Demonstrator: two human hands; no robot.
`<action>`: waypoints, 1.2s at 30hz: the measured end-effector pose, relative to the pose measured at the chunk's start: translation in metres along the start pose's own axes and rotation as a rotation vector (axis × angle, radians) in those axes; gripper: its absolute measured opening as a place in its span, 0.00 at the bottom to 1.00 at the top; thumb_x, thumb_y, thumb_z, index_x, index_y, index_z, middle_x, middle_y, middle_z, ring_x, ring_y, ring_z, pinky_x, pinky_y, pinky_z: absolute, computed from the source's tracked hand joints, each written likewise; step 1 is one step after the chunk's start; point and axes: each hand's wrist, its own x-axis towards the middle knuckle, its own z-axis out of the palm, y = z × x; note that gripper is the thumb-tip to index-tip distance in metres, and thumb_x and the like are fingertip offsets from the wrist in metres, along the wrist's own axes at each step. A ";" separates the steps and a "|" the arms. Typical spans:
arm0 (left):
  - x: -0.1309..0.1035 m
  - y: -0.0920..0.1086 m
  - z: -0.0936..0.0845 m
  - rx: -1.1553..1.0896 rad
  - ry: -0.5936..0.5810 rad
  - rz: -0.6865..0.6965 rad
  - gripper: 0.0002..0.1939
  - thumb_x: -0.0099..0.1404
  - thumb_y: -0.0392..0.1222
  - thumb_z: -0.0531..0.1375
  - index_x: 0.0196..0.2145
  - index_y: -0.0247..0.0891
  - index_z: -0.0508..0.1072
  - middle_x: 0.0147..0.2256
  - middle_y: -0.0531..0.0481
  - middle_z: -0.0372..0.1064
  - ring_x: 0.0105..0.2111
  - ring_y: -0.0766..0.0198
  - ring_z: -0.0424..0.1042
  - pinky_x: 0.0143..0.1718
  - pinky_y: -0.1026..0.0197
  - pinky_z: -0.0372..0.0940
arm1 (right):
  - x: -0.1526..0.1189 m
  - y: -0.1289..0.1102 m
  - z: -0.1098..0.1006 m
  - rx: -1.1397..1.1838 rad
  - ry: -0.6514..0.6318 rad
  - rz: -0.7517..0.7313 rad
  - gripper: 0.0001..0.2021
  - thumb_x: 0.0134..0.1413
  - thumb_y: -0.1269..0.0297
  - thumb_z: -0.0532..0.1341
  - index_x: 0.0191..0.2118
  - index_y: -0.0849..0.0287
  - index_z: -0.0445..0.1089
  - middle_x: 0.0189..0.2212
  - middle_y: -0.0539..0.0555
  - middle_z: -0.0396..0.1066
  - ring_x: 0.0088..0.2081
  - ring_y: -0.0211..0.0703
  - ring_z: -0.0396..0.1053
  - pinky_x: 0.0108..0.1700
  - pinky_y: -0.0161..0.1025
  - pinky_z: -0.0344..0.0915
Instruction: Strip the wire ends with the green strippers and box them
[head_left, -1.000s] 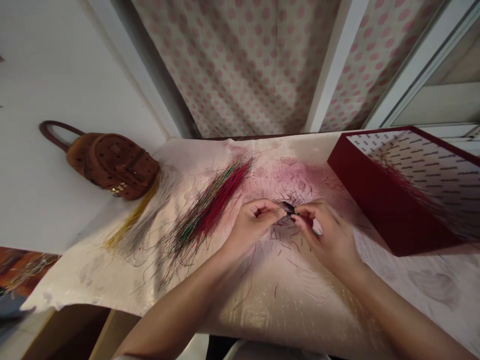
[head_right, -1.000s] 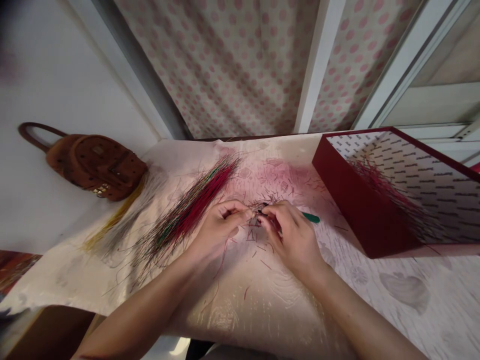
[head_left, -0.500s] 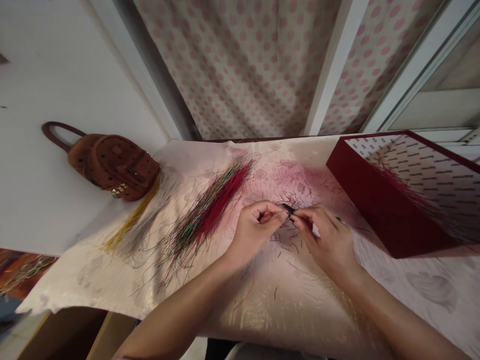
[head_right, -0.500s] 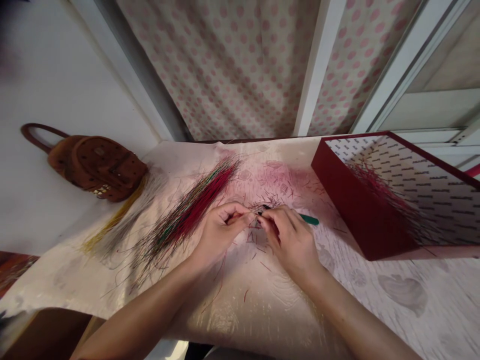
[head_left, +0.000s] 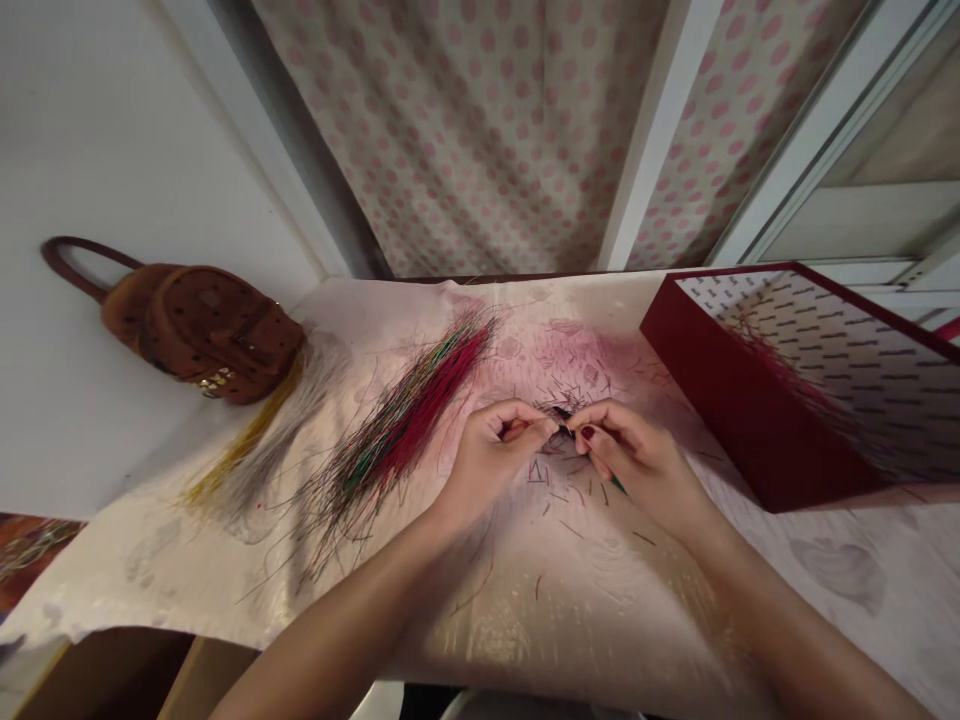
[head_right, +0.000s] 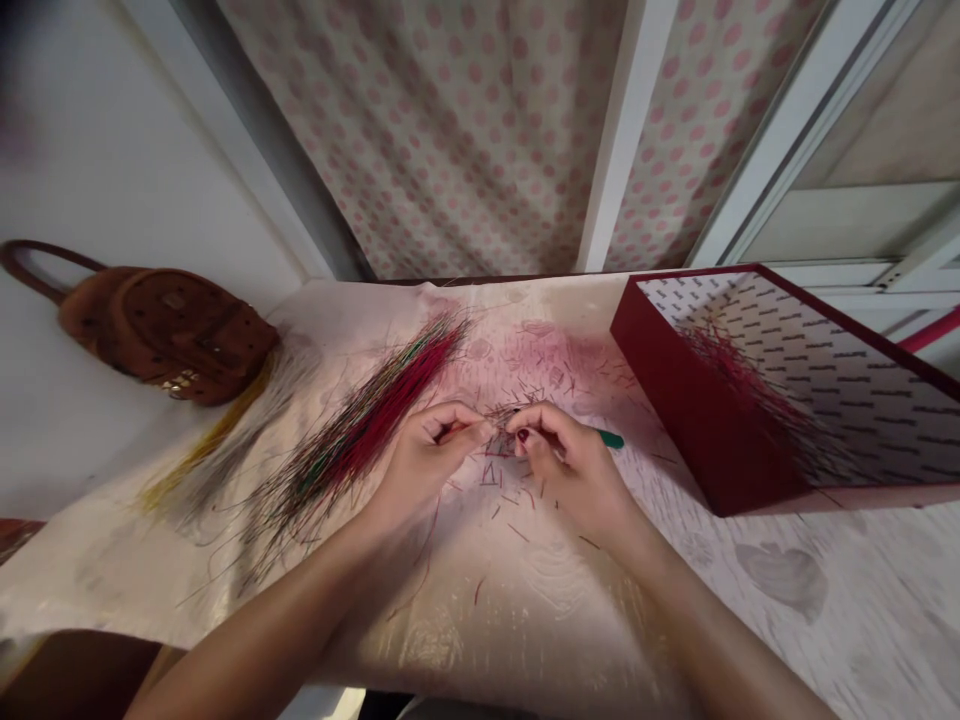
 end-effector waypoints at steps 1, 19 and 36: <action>0.001 -0.001 0.000 -0.016 0.002 -0.010 0.09 0.61 0.42 0.67 0.27 0.35 0.76 0.25 0.54 0.65 0.26 0.69 0.59 0.28 0.64 0.53 | 0.000 0.001 0.000 -0.143 0.035 -0.095 0.07 0.68 0.65 0.56 0.46 0.56 0.70 0.37 0.52 0.72 0.32 0.39 0.68 0.36 0.38 0.63; -0.002 0.003 -0.001 0.064 -0.085 0.037 0.09 0.63 0.42 0.66 0.28 0.35 0.76 0.22 0.56 0.58 0.23 0.71 0.52 0.25 0.64 0.48 | 0.000 -0.002 0.001 -0.196 0.053 -0.161 0.04 0.65 0.68 0.60 0.38 0.54 0.71 0.32 0.49 0.71 0.34 0.39 0.67 0.36 0.38 0.61; -0.007 -0.006 0.004 -0.229 -0.223 -0.156 0.21 0.70 0.58 0.59 0.33 0.36 0.77 0.19 0.60 0.45 0.19 0.72 0.43 0.21 0.65 0.44 | 0.004 0.005 0.005 0.505 0.052 0.201 0.12 0.61 0.54 0.67 0.45 0.54 0.79 0.31 0.50 0.69 0.29 0.38 0.58 0.34 0.39 0.56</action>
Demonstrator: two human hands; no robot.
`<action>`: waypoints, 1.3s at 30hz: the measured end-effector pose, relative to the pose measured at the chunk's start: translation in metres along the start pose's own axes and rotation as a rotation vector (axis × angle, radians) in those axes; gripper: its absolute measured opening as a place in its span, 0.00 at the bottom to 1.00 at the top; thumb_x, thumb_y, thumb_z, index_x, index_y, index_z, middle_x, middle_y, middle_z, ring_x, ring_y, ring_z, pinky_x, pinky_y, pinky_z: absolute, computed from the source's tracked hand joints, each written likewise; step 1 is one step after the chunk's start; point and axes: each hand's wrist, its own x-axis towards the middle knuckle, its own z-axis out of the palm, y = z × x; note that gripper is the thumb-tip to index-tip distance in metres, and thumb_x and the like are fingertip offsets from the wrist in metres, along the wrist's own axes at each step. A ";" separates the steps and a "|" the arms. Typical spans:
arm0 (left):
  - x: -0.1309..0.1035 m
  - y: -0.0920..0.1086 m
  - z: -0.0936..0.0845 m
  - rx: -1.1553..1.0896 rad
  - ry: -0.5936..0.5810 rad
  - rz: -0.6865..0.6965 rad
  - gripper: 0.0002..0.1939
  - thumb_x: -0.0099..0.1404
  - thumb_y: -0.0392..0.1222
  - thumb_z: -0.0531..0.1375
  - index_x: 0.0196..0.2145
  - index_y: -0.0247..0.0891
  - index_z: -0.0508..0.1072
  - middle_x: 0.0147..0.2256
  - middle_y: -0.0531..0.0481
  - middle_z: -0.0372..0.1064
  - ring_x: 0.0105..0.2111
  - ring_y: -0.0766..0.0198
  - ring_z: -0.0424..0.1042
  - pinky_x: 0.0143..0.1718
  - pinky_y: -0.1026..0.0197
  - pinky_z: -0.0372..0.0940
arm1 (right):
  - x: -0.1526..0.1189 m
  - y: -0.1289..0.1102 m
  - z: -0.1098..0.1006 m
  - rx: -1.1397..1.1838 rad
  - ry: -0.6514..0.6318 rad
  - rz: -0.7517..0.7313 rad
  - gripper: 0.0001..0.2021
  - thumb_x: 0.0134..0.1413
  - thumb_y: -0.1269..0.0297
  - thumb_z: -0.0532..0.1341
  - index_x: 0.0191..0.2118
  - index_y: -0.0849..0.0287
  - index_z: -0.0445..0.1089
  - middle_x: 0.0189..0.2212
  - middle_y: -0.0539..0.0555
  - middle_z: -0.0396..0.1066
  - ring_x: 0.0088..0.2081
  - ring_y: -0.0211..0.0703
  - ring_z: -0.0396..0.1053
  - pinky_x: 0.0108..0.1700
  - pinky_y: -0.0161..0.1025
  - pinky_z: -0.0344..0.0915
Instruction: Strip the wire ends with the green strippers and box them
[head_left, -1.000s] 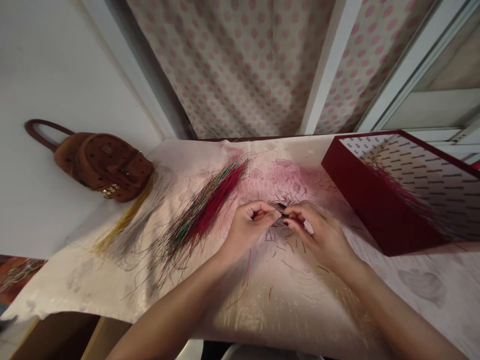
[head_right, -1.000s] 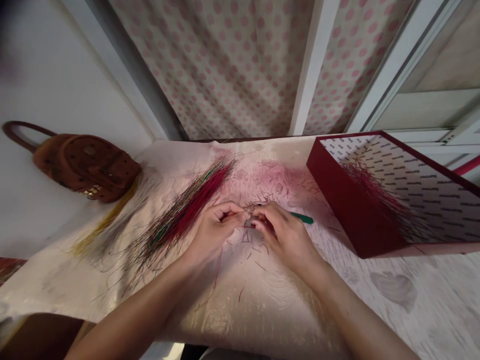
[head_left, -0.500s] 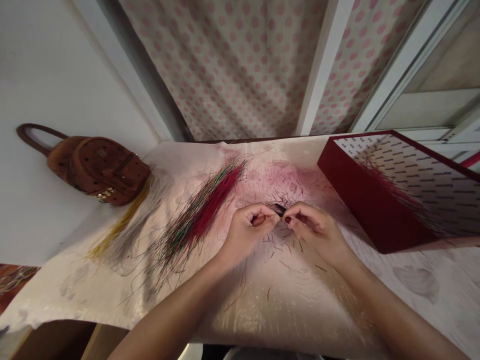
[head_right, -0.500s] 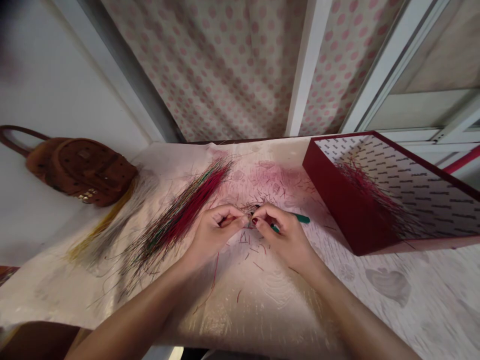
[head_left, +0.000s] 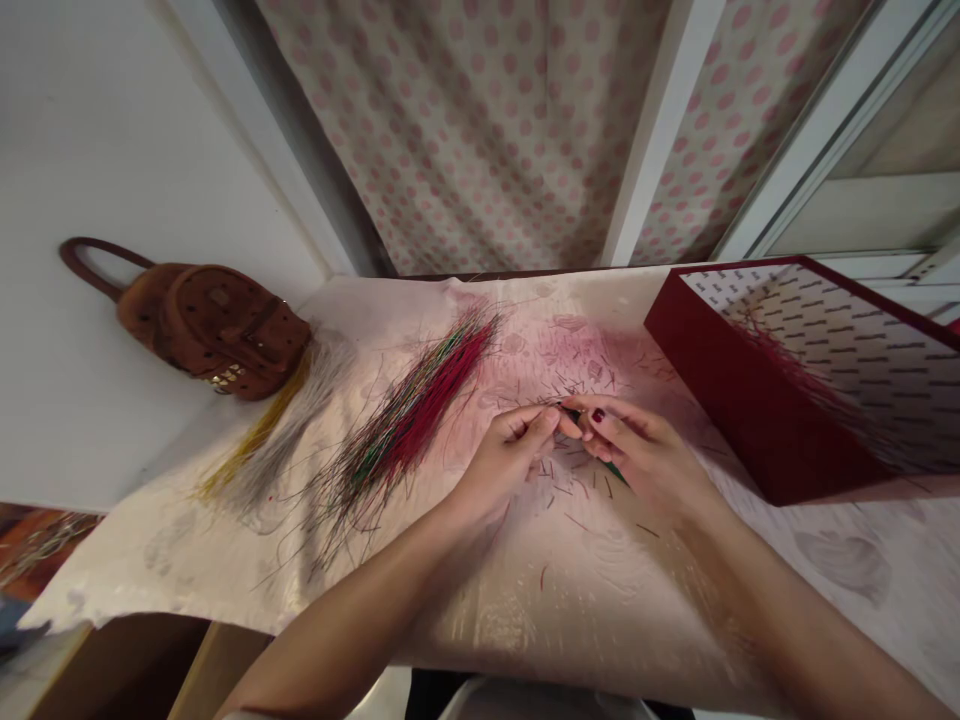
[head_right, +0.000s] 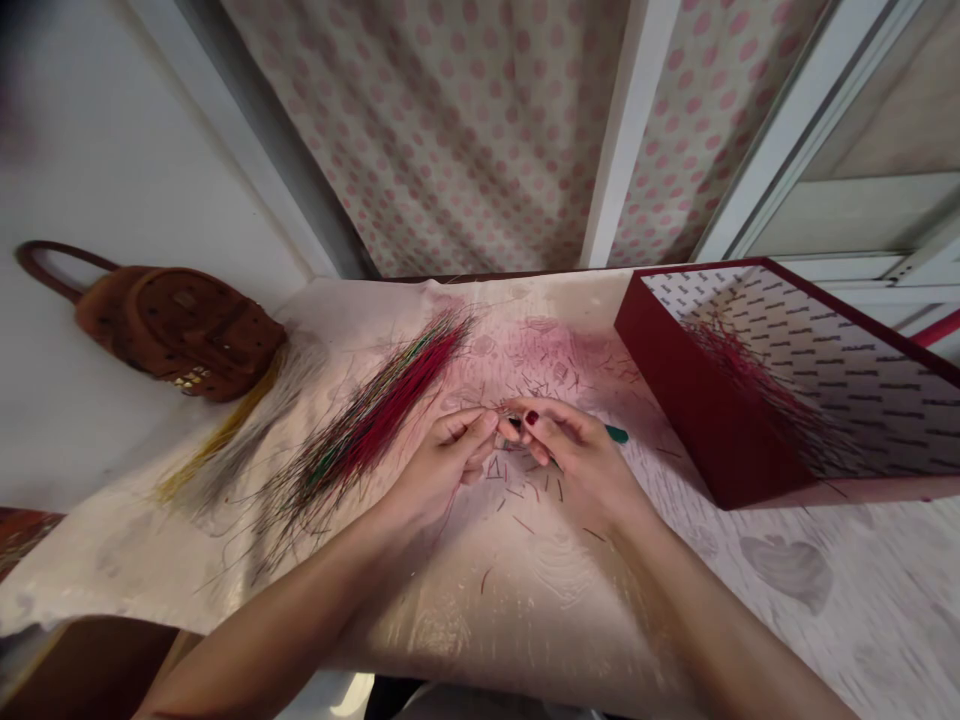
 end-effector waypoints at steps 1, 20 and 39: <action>0.000 -0.001 0.000 -0.014 -0.003 0.006 0.21 0.70 0.58 0.59 0.33 0.36 0.76 0.19 0.60 0.46 0.19 0.72 0.43 0.22 0.64 0.43 | 0.000 0.001 0.002 -0.018 -0.008 0.015 0.14 0.61 0.53 0.67 0.48 0.53 0.79 0.32 0.51 0.70 0.30 0.38 0.58 0.34 0.40 0.57; 0.005 -0.001 -0.002 0.138 -0.024 0.146 0.16 0.70 0.54 0.61 0.41 0.37 0.79 0.32 0.47 0.75 0.35 0.62 0.74 0.42 0.58 0.66 | -0.002 -0.001 0.003 0.097 -0.134 0.157 0.10 0.59 0.57 0.67 0.32 0.58 0.75 0.29 0.50 0.68 0.25 0.33 0.54 0.26 0.34 0.53; 0.027 0.029 -0.068 -0.454 0.507 0.367 0.10 0.58 0.40 0.73 0.31 0.36 0.76 0.31 0.53 0.71 0.27 0.76 0.66 0.29 0.73 0.63 | -0.003 -0.007 -0.005 -0.239 -0.347 0.201 0.16 0.62 0.50 0.63 0.32 0.59 0.72 0.17 0.45 0.60 0.19 0.33 0.50 0.22 0.35 0.44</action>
